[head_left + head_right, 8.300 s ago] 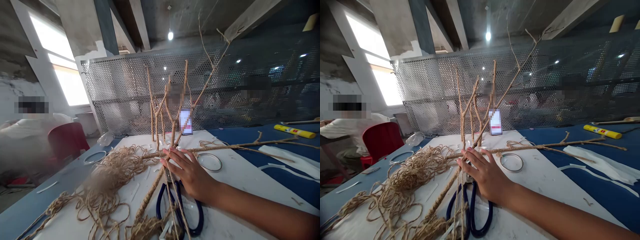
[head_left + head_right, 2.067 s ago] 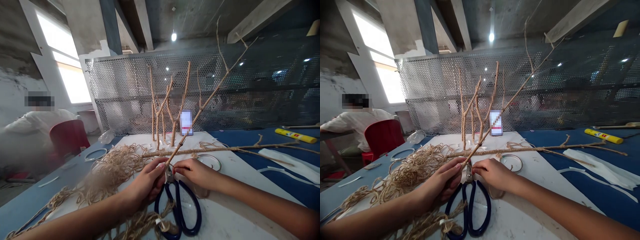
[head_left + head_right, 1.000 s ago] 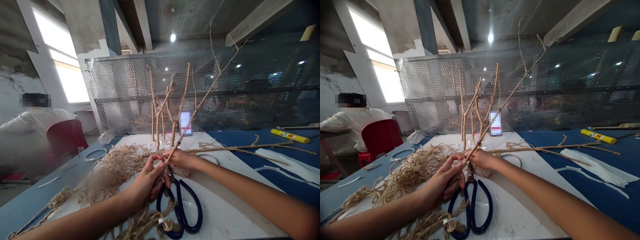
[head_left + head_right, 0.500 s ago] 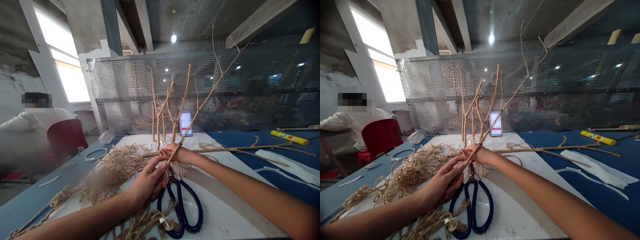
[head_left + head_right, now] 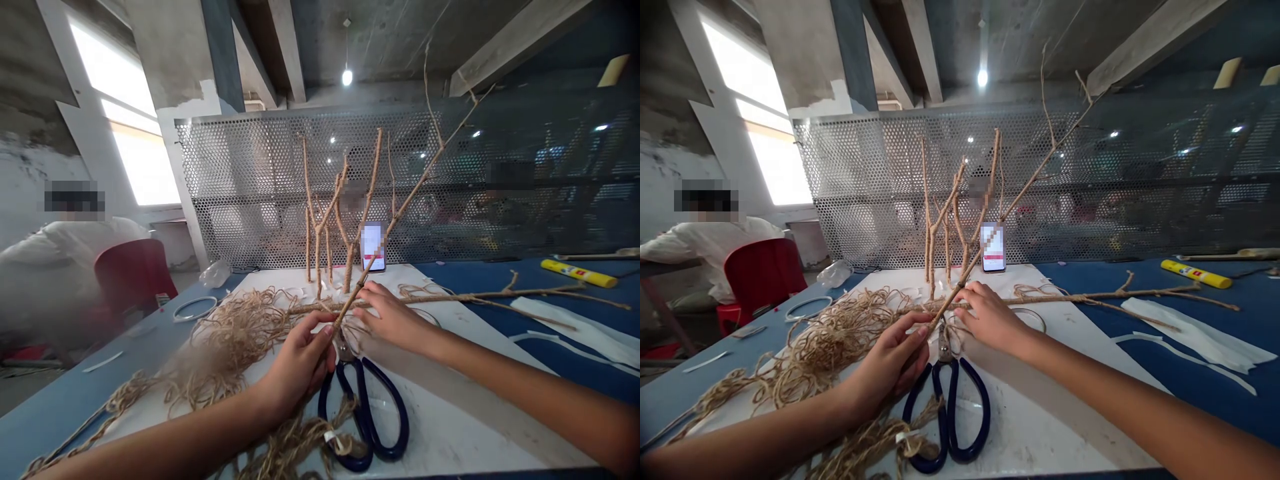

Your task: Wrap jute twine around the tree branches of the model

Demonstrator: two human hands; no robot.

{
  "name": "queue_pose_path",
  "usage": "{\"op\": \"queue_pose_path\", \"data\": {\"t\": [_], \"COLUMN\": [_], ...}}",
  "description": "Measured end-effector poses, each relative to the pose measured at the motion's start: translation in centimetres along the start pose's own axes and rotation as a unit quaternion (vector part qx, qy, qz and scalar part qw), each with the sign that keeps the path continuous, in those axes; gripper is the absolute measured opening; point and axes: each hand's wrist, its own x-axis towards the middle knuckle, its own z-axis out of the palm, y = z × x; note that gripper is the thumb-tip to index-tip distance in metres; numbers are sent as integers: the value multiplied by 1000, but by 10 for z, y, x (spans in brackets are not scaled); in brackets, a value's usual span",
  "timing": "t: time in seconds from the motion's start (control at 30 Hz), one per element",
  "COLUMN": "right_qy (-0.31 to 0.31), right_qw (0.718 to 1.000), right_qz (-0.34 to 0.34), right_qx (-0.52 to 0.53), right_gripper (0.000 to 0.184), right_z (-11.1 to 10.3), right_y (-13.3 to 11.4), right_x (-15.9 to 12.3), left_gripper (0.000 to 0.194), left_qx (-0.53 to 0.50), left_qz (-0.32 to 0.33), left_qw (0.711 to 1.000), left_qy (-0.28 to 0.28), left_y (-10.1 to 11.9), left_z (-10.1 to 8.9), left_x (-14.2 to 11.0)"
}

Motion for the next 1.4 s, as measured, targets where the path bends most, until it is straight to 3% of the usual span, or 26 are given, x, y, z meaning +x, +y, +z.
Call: {"op": "queue_pose_path", "data": {"t": [0.13,0.27,0.43,0.7,0.83,0.97,1.07,1.2,1.3,1.4], "right_qy": [96,110,53,91,1,-132,-230,-329,-401,-422], "right_qw": [991,977,985,990,985,947,932,907,888,885], "right_qz": [-69,-137,-125,-104,-111,-74,-68,-52,-7,75], "right_qx": [-54,-121,-107,17,131,285,271,257,222,182], "right_gripper": [20,20,11,16,18,13,8,28,45,60], "right_z": [-10,-7,8,7,-8,-31,-47,-67,-83,-92], "right_y": [-24,-49,-56,-54,-60,-64,-60,-45,-30,-8], "right_x": [-25,-18,10,6,-2,-19,-33,-45,-48,-47], "left_gripper": [20,22,21,26,24,28,34,33,32,31], "left_qx": [13,16,33,47,47,49,53,57,60,67], "left_qz": [-1,8,29,53,35,26,24,20,21,12], "left_qw": [1000,1000,999,997,998,998,998,998,998,998], "left_qy": [-6,-14,-5,-11,-18,1,10,7,0,-1], "left_y": [-1,-2,-4,-9,-9,-7,-6,-5,-5,-4], "left_z": [-1,-2,-2,-4,-4,-2,-1,-1,-1,-1], "left_x": [1,1,1,3,2,1,1,0,1,1]}}
